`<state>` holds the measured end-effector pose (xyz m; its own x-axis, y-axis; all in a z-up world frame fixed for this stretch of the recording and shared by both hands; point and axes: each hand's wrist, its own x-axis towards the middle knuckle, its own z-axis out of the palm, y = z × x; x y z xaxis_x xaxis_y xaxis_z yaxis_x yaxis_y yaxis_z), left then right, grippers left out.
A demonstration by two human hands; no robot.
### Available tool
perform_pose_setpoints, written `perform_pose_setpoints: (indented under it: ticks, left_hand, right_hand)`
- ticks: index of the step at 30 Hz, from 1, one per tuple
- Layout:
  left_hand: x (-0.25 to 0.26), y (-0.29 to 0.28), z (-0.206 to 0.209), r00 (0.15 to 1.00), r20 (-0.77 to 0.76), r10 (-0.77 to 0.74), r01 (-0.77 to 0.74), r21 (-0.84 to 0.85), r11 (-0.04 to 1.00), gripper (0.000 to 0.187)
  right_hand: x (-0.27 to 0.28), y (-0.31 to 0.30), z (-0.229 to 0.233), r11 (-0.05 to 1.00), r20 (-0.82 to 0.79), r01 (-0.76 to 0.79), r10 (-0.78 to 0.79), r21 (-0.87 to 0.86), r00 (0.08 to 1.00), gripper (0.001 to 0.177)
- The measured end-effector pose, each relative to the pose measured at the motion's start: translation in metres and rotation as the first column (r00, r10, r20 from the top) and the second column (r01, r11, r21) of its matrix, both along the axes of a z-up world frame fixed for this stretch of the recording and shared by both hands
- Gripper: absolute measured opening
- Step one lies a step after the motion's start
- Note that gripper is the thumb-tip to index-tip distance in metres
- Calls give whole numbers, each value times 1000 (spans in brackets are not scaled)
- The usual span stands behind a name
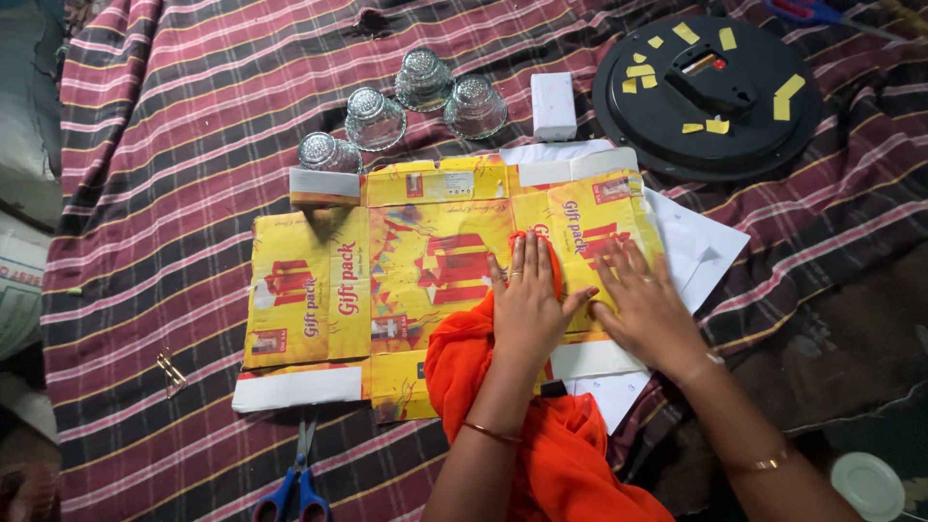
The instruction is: The person wraps a small white box with patterned paper, folds the edges, and secures them with yellow tape. They then wipe a cardboard surface with an orange cloth and place a yellow gift pack box on top, smoothing it down.
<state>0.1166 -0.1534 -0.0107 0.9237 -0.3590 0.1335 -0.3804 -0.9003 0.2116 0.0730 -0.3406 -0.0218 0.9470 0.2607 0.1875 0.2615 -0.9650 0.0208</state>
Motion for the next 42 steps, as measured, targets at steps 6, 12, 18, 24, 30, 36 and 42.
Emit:
perform_pose_setpoints:
  ticks: [6, 12, 18, 24, 30, 36, 42]
  left_hand:
    - [0, 1, -8, 999, 45, 3, -1, -45, 999, 93]
    - [0, 2, -4, 1000, 25, -12, 13, -57, 998, 99]
    - [-1, 2, -1, 1000, 7, -12, 13, -90, 996, 107]
    - [5, -2, -4, 1000, 9, -18, 18, -29, 999, 113]
    - [25, -15, -16, 999, 2, -52, 52, -71, 996, 118]
    - [67, -29, -23, 999, 9, -54, 54, -140, 989, 113]
    - [85, -49, -21, 997, 24, -76, 80, -201, 976, 109]
  right_hand:
    - [26, 0, -6, 989, -4, -54, 55, 137, 998, 94]
    - [54, 5, 1, 992, -84, 105, -99, 72, 992, 95]
    - [69, -3, -17, 980, 20, 127, -131, 153, 991, 73]
    - [80, -46, -35, 827, -70, 344, -351, 444, 934, 87]
    - [83, -51, -49, 835, -77, 316, -316, 451, 946, 85]
    - [86, -55, -56, 828, -58, 303, -314, 472, 948, 77]
    - [85, -54, -60, 804, -20, 302, -340, 512, 940, 65]
